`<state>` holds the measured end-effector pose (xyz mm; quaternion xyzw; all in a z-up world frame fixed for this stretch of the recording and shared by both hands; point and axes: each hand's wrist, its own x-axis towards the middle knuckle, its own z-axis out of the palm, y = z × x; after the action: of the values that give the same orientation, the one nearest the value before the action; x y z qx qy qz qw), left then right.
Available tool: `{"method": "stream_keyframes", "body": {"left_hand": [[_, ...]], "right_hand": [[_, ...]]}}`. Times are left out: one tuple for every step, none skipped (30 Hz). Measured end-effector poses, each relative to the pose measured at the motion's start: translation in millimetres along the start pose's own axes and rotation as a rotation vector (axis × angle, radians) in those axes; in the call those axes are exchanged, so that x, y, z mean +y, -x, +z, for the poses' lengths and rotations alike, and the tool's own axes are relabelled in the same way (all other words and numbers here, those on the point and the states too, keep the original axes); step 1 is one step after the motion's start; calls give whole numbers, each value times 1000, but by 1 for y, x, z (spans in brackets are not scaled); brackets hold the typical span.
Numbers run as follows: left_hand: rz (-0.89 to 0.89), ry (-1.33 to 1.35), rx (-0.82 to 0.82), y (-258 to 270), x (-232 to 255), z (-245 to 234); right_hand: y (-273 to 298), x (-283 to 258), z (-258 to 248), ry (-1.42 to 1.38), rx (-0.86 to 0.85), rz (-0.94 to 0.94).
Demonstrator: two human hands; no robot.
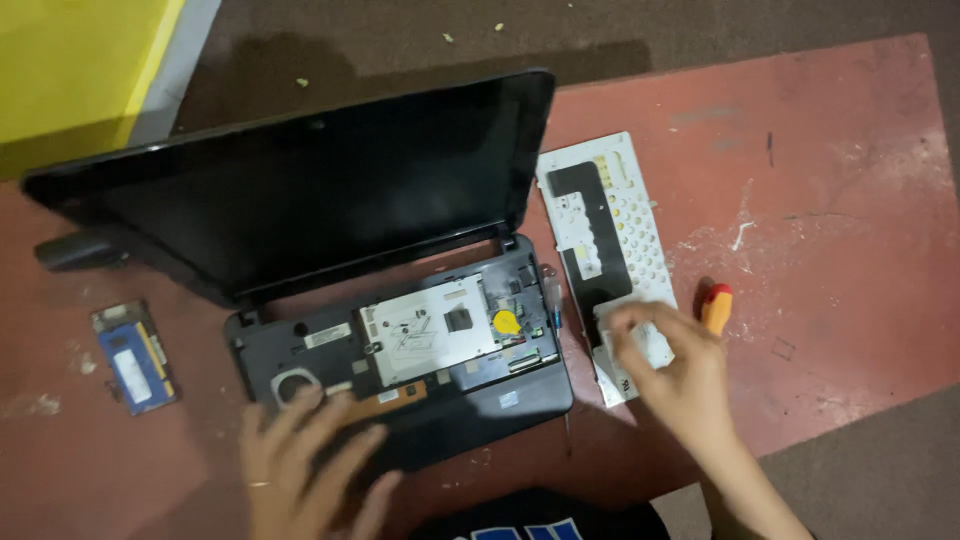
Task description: Repairing a laptop by disassembling and reassembling its internal components using a screwdriver
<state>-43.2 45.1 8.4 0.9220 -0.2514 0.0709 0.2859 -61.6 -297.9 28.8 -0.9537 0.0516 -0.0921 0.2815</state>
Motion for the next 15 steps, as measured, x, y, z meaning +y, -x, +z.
{"method": "stream_keyframes", "body": {"left_hand": [[55, 110, -13, -2, 7, 3], [110, 220, -26, -4, 13, 5], [102, 214, -19, -8, 32, 5], [82, 298, 51, -12, 50, 4], [65, 384, 123, -16, 68, 4], [59, 381, 133, -19, 76, 0], [-75, 408, 136, -22, 84, -5], [-209, 436, 139, -24, 91, -10], [-216, 434, 144, -20, 88, -12], [-221, 411, 170, -16, 84, -13], [-225, 388, 194, -13, 80, -15], [-231, 388, 198, -9, 76, -16], [-209, 361, 228, -5, 71, -16], [-187, 334, 258, -1, 66, -17], [-194, 335, 265, 4, 61, -16]], "right_hand": [[5, -16, -2, -260, -103, 178], [10, -31, -4, -518, -210, 358], [13, -48, 0, -519, -218, 349], [17, -65, 4, -718, -338, 333], [21, -81, 7, -912, -460, 317], [21, -88, 12, -909, -469, 309], [22, -96, 17, -1006, -520, 392], [24, -104, 23, -1102, -570, 479], [24, -108, 26, -1099, -578, 476], [25, -111, 29, -1090, -656, 596], [25, -115, 32, -1076, -732, 719], [25, -118, 36, -1072, -739, 718], [25, -120, 40, -1091, -796, 807], [25, -123, 43, -1109, -852, 897], [20, -131, 42, -1101, -858, 895]]}}
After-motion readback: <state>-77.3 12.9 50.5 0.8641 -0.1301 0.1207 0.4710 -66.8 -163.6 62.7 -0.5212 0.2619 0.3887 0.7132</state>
